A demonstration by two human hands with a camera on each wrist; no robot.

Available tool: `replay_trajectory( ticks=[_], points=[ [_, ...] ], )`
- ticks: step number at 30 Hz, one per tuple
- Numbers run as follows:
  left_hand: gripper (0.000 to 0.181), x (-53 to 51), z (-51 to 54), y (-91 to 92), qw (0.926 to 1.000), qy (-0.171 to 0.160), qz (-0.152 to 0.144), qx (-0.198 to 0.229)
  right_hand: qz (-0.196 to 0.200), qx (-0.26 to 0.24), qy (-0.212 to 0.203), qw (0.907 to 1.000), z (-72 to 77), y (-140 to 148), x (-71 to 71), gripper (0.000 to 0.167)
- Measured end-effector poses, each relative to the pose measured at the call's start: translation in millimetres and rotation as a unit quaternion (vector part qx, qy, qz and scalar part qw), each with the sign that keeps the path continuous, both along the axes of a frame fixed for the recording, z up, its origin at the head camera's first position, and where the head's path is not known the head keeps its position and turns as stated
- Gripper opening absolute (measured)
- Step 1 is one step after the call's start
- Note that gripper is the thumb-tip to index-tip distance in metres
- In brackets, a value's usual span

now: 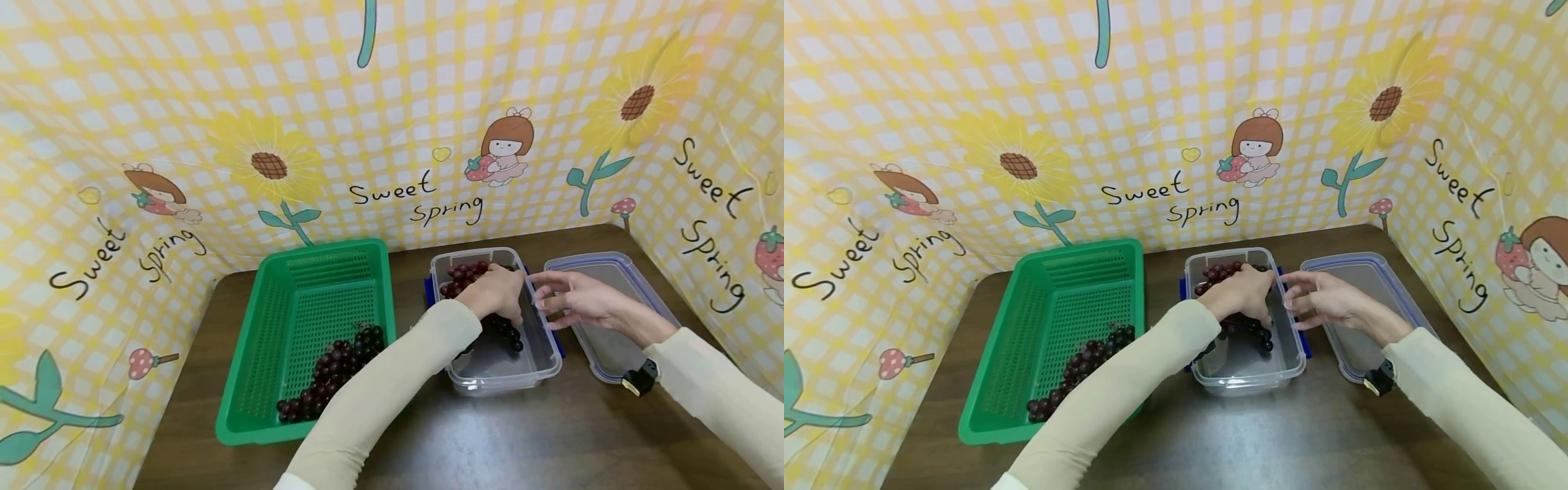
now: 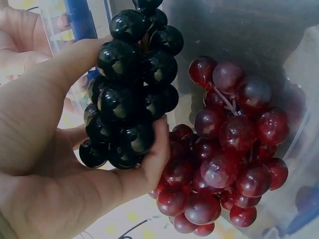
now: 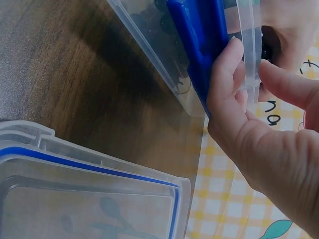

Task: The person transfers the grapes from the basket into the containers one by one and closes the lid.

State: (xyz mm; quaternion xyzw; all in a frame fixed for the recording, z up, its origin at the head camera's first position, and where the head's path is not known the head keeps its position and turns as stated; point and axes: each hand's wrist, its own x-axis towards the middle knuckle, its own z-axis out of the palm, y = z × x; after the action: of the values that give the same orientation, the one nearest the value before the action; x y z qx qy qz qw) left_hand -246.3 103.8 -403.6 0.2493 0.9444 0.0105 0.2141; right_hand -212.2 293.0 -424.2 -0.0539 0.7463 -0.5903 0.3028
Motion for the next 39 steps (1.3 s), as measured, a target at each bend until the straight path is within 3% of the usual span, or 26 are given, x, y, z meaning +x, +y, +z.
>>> replay_trajectory(
  ticks=[4,8,17,28,39],
  points=[
    [0.092,5.2,3.4,4.4,0.9996,-0.005,0.018,-0.019,0.001,0.002,0.003,1.0000,0.5,-1,0.7,0.077],
    [0.087,3.6,4.5,2.4,0.9996,-0.009,0.011,-0.023,0.005,0.001,0.003,1.0000,-0.1,-2,0.8,0.077],
    [0.073,-1.6,13.6,-17.5,0.9969,-0.031,-0.035,0.063,0.004,0.004,0.003,1.0000,1.7,-3,1.1,0.076],
    [0.059,-10.2,49.5,-49.0,0.9867,-0.037,-0.102,0.121,0.002,0.003,0.001,1.0000,2.4,-1,0.9,0.078],
    [0.048,-13.9,81.5,-90.3,0.9740,-0.025,-0.098,0.203,0.001,0.007,0.005,1.0000,-0.5,0,0.1,0.077]
  ],
)
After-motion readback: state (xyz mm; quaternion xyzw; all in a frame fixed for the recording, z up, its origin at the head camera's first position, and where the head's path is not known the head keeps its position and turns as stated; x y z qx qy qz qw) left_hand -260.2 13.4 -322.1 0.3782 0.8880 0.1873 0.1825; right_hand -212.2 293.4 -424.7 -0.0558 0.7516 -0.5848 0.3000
